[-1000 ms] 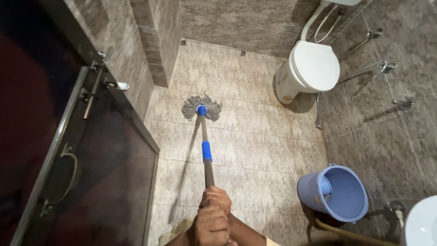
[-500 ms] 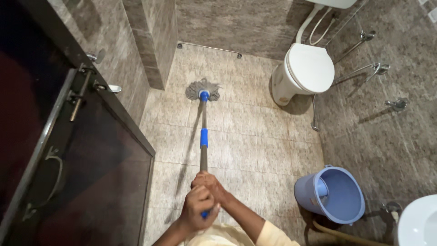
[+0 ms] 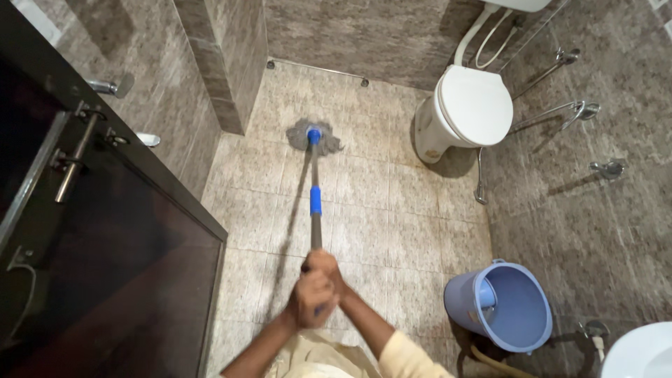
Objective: The person mops the floor of a bathroom using a microfiber mop, moving it around the toilet and sink area.
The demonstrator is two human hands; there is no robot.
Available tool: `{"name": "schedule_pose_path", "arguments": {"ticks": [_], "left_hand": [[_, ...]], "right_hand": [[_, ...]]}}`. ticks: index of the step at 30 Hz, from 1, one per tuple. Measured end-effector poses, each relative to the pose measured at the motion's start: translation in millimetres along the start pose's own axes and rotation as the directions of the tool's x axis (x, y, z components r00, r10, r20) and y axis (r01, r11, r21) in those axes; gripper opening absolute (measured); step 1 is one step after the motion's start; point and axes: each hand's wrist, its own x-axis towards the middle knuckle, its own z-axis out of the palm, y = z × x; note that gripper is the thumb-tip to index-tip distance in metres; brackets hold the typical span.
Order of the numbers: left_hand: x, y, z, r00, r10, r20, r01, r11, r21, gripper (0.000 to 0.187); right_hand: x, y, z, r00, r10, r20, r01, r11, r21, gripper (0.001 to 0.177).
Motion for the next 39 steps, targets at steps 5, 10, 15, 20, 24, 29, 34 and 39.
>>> {"name": "schedule_pose_path", "arguments": {"ticks": [5, 10, 15, 20, 24, 29, 34, 39], "left_hand": [[-6, -13, -1, 0.993, -0.093, 0.068, 0.077, 0.973, 0.217, 0.020], [11, 56, -21, 0.998, -0.025, 0.062, 0.019, 0.996, 0.092, 0.020], [40, 114, -1, 0.979, 0.187, -0.077, -0.200, 0.950, -0.239, 0.033], [23, 101, 23, 0.957, 0.279, 0.077, -0.236, 0.906, -0.352, 0.043], [-6, 57, 29, 0.984, 0.145, 0.104, -0.122, 0.973, -0.197, 0.028], [-29, 19, 27, 0.964, 0.046, 0.262, -0.040, 0.999, -0.028, 0.022], [4, 77, -3, 0.984, -0.045, 0.171, 0.055, 0.997, -0.052, 0.029], [50, 134, 2, 0.952, 0.241, -0.189, -0.287, 0.918, -0.273, 0.028]], "right_hand": [[-10, 52, 2, 0.973, -0.042, 0.225, 0.020, 0.995, 0.098, 0.017], [-26, -30, 5, 0.979, 0.128, 0.156, -0.128, 0.992, -0.006, 0.028], [-20, -134, -42, 0.987, 0.051, -0.154, -0.052, 0.999, -0.005, 0.025], [-28, -105, -35, 0.897, -0.150, -0.416, 0.206, 0.974, 0.093, 0.022], [-53, -48, -28, 0.989, -0.026, -0.144, 0.034, 0.998, 0.050, 0.017], [-57, -11, -22, 0.982, 0.006, 0.189, -0.044, 0.980, 0.194, 0.019], [-31, -73, -35, 0.993, 0.069, 0.098, -0.079, 0.993, 0.093, 0.024], [-41, -148, -32, 0.970, 0.216, -0.107, -0.201, 0.970, 0.139, 0.031]]}}
